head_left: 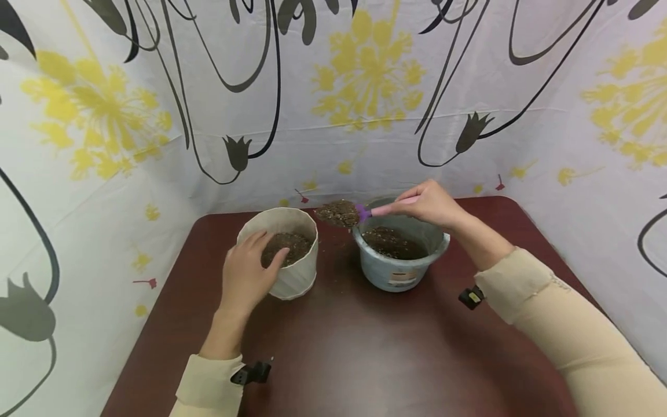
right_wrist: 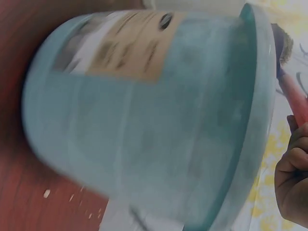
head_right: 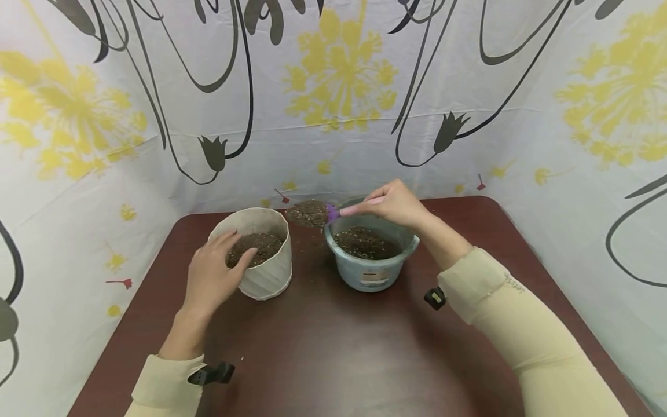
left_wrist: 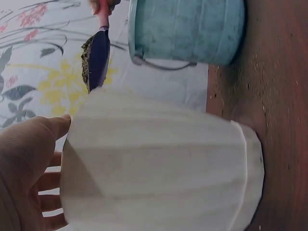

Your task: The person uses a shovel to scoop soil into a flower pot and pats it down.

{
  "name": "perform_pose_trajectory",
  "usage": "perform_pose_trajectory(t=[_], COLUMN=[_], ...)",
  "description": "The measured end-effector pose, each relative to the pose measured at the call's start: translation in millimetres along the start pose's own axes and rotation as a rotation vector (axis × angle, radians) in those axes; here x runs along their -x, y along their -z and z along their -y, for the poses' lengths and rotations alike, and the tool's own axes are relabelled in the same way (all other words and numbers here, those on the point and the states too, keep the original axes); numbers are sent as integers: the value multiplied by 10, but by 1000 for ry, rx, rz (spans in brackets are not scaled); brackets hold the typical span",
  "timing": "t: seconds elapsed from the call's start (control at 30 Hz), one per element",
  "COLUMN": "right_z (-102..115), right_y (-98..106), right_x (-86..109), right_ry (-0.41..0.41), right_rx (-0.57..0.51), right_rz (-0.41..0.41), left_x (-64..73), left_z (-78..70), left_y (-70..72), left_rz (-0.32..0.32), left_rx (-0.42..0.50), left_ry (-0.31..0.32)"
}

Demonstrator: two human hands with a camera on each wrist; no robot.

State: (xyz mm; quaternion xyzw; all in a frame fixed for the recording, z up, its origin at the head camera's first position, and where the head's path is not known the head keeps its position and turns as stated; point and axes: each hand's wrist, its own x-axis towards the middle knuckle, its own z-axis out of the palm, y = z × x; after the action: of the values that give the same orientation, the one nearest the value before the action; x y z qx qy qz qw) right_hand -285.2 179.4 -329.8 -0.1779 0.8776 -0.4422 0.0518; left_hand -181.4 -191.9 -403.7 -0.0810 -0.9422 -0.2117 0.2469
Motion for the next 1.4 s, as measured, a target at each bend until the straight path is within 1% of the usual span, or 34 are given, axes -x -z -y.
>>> perform_pose_trajectory(t=[0.13, 0.27, 0.37, 0.43, 0.5, 0.53, 0.63, 0.73, 0.8, 0.87, 0.93, 1.03, 1.13, 1.2, 1.27, 1.4], right_z=[92, 183, 266, 315, 362, 372, 384, 362, 347, 329, 313, 293, 265, 240, 206, 139], right_y=[-149, -315, -468, -578, -700, -763, -929, -1037, -1064, -1062, -1034, -950, -837, -755, -677, -546], right_x=[-121, -203, -244, -276, -307, -325, -342, -324, -297, -280, -263, -225, -175, -141, -112, -71], right_ry=[21, 66, 105, 164, 251, 311, 521, 716, 804, 863, 879, 848, 790, 747, 702, 620], right_rx=[-15, -17, 35, 115, 195, 243, 379, 497, 555, 590, 586, 517, 442, 410, 391, 359], right_rz=[10, -4, -36, -68, -96, -113, -145, -193, -247, -315, -362, -382, -396, -417, -442, -460], left_x=[72, 129, 153, 160, 164, 165, 168, 170, 172, 173, 177, 174, 155, 138, 118, 80], left_z=[97, 156, 180, 190, 191, 192, 189, 187, 188, 193, 200, 208, 197, 169, 126, 33], left_y=[60, 95, 104, 98, 91, 85, 67, 56, 51, 48, 48, 45, 33, 21, 8, -31], left_rz=[8, 42, 74, 93, 108, 112, 100, 79, 74, 74, 69, 45, 1, -19, -28, -31], left_rx=[2, 24, 52, 72, 89, 96, 106, 110, 111, 103, 95, 76, 66, 70, 80, 111], left_ry=[34, 85, 124, 140, 149, 151, 148, 141, 141, 141, 141, 124, 89, 66, 49, 35])
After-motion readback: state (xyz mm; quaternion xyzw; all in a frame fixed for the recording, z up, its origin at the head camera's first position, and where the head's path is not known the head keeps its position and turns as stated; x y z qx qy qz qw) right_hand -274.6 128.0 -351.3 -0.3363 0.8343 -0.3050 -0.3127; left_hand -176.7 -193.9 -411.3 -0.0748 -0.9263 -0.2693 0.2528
